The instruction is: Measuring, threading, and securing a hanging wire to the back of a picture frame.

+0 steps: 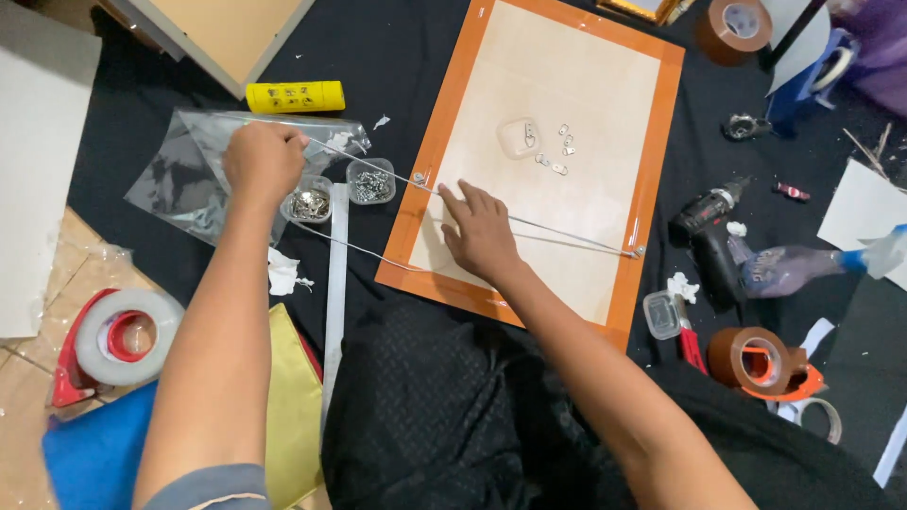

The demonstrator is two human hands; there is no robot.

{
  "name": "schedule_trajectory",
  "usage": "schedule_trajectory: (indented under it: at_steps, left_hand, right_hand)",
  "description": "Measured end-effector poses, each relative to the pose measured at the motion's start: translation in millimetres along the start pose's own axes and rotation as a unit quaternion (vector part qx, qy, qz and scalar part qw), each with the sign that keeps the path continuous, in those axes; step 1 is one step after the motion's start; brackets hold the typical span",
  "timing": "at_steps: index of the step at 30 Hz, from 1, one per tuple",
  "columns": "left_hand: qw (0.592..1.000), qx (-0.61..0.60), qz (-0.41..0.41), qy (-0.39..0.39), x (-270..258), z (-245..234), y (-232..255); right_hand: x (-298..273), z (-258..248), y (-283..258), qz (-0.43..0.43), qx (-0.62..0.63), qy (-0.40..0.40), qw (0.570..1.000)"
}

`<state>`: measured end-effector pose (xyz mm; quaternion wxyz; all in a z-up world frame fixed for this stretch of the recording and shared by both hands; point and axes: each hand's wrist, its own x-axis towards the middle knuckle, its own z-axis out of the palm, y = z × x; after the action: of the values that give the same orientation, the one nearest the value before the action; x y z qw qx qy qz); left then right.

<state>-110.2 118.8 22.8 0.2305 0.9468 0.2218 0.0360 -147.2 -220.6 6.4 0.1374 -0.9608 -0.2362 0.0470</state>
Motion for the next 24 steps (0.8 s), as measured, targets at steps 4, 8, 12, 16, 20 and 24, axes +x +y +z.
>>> schedule_trajectory:
  at_steps: [4, 8, 12, 16, 20, 24]
  left_hand:
    - [1.0, 0.004, 0.02, -0.012, 5, 16, 3]
    - [0.998, 0.031, 0.049, -0.016, 8, 10, 22]
    - [0.994, 0.081, 0.034, -0.064, 13, 20, 54]
    - [0.972, 0.085, 0.125, -0.18, 20, 38, 87]
    - [0.926, 0.041, 0.132, -0.351, 31, 57, 117]
    - [0.915, 0.072, 0.088, -0.388, 38, 52, 150]
  right_hand:
    - [30, 29, -3, 0.011, 0.003, -0.062, 0.998]
    - [44, 43, -10, 0.05, -0.019, -0.067, 0.996]
    - [-23, 25, -18, 0.084, -0.03, -0.113, 0.99]
    - [-113, 13, -14, 0.079, 0.02, -0.033, 0.996]
    - [-161, 22, -8, 0.163, 0.053, 0.009, 0.985]
    - [-161, 2, -8, 0.197, 0.003, -0.02, 0.98]
